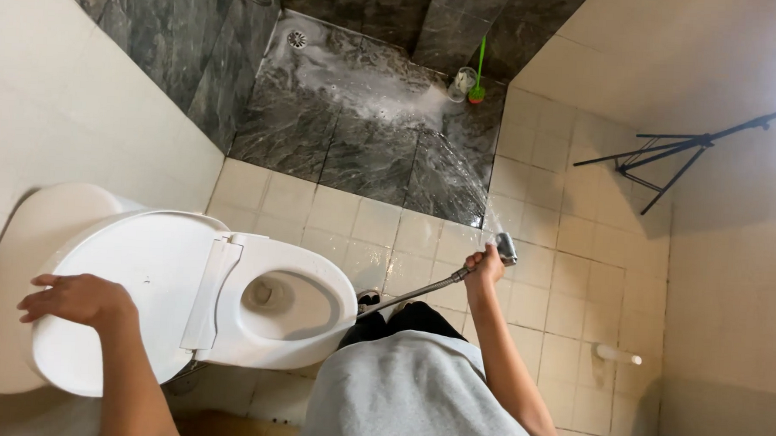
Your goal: The recorder uses a bidet sprayer to spray water into the toilet bowl and across the bathroom floor, likely as part of a cleaning routine.
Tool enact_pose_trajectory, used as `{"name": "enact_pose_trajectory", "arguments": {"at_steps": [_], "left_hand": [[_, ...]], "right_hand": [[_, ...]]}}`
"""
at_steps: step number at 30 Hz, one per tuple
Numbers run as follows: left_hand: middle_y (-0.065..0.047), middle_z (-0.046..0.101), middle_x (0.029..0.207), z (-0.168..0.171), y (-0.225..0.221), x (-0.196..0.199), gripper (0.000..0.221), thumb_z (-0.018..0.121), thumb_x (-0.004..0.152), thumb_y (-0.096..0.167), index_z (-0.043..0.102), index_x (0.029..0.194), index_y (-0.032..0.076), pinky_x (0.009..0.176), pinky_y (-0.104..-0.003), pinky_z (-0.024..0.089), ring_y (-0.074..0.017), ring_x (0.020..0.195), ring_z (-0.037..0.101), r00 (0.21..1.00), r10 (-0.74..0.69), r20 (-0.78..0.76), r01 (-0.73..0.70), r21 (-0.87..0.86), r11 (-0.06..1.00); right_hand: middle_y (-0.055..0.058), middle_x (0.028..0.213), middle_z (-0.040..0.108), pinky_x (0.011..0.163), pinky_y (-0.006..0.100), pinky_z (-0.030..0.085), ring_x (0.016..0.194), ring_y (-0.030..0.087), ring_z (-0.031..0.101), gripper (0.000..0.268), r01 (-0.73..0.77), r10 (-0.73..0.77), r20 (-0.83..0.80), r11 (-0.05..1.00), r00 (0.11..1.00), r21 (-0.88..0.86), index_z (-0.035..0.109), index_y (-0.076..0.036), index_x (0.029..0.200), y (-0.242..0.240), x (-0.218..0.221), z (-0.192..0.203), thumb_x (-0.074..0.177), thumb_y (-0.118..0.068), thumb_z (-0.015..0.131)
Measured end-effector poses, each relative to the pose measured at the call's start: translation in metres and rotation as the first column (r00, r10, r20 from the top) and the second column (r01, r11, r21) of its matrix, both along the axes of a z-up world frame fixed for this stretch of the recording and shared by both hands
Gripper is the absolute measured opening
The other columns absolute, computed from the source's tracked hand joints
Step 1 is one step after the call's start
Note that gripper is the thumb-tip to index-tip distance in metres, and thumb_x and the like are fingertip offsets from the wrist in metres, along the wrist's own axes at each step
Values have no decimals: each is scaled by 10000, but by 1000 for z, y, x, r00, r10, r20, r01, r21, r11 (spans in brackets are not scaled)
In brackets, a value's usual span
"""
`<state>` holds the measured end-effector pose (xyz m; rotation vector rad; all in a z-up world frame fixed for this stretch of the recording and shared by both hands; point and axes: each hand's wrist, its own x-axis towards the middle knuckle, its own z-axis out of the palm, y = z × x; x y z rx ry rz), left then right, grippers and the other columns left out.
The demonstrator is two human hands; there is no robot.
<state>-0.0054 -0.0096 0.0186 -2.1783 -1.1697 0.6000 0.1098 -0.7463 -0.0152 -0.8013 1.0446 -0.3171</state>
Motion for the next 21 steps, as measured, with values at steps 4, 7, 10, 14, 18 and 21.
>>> {"name": "enact_pose_trajectory", "arguments": {"at_steps": [4, 7, 10, 14, 18, 21], "left_hand": [[-351, 537, 1477, -4, 3, 0, 906, 535, 959, 462, 287, 1603, -124, 1079, -644, 332, -535, 1378, 436, 1000, -2, -3, 2, 36, 999], [-318, 502, 1521, -9, 8, 1, 867, 568, 957, 419, 289, 1571, -127, 1070, -651, 349, -548, 1385, 431, 999, -3, -39, 3, -3, 1000], [-357, 543, 1464, -19, 13, -1, 958, 589, 947, 448, 241, 1614, -145, 1097, -637, 339, -542, 1406, 408, 999, 45, 30, -45, 4, 999], [-386, 537, 1467, -33, 25, -3, 988, 626, 931, 468, 254, 1608, -149, 1109, -618, 355, -534, 1398, 427, 999, 46, 5, -47, 58, 997], [-387, 526, 1463, -32, 27, -2, 1022, 674, 913, 460, 248, 1617, -146, 1123, -615, 359, -525, 1406, 445, 998, 66, 4, -66, 86, 994], [-398, 566, 1377, -54, 49, -6, 903, 641, 949, 386, 265, 1608, -104, 1127, -569, 385, -510, 1321, 527, 988, 138, -66, -129, 136, 982]], "right_hand": [[17, 565, 406, 393, 293, 313, 436, 148, 372, 253, 164, -163, -25, 985, 986, 61, 439, -107, 799, -51, -19, -45, 948, -145, 641], [12, 567, 377, 393, 290, 316, 436, 149, 347, 255, 212, -211, -23, 974, 977, 81, 420, -111, 798, -62, -23, -41, 948, -145, 624], [17, 578, 388, 398, 296, 317, 442, 151, 368, 284, 265, -264, -25, 963, 964, 45, 385, -111, 807, -70, -22, -31, 956, -129, 626], [10, 575, 390, 396, 293, 310, 432, 152, 355, 210, 315, -314, -26, 945, 949, 84, 445, -125, 840, -82, -18, -21, 953, -177, 615], [-2, 566, 352, 398, 311, 283, 414, 168, 321, 253, 378, -380, -23, 911, 925, 164, 408, -160, 840, -116, -13, -45, 938, -231, 631], [-8, 569, 354, 419, 322, 291, 414, 166, 329, 242, 399, -407, -4, 895, 914, 200, 401, -184, 848, -127, -9, -33, 944, -270, 606]]}}
